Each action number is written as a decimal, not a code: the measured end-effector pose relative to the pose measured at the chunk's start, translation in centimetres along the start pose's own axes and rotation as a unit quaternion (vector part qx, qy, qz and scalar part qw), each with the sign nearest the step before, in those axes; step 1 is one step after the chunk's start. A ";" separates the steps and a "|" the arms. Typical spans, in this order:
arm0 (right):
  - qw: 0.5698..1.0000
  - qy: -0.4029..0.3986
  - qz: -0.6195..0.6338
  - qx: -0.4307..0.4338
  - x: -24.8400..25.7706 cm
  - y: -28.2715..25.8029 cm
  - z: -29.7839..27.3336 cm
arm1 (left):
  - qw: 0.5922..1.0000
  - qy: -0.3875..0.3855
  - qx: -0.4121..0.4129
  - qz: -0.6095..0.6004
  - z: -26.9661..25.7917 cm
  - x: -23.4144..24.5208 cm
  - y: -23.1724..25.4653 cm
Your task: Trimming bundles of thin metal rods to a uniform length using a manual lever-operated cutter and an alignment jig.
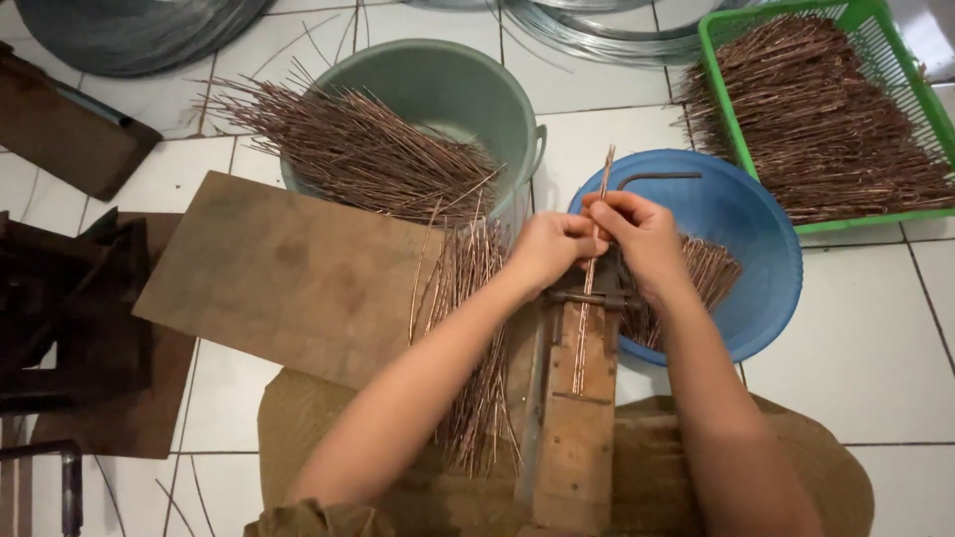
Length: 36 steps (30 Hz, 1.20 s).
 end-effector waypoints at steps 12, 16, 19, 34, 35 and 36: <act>0.997 -0.004 0.073 -0.022 -0.2 1.3 0.0 | 0.965 0.048 -0.037 0.254 -11.8 -2.9 5.3; 0.998 -0.015 0.053 -0.022 -0.5 0.4 -0.1 | 0.979 0.139 0.024 0.144 -15.3 -4.8 0.6; 0.998 -0.026 0.034 -0.043 -0.5 0.1 0.1 | 0.977 0.163 0.047 0.129 -15.3 -5.4 -1.6; 0.716 -0.019 -0.685 0.132 7.7 10.6 11.4 | 0.974 0.133 0.045 0.180 -14.2 -5.7 -3.6; 0.707 -0.062 -0.700 0.078 7.8 10.1 11.6 | 0.974 0.104 0.076 0.186 -14.5 -5.8 -2.6; 0.705 -0.064 -0.702 0.082 7.4 9.0 11.9 | 0.974 0.109 0.075 0.184 -14.8 -5.8 -2.1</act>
Point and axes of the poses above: each hand's wrist, its own z-axis towards the middle knuckle, its own x-axis out of the back of the hand, y = z × x, the point moved 3 cm from there along z, towards the middle knuckle, and after that the axes turned 3 degrees about -y, right-handed, at the moved point
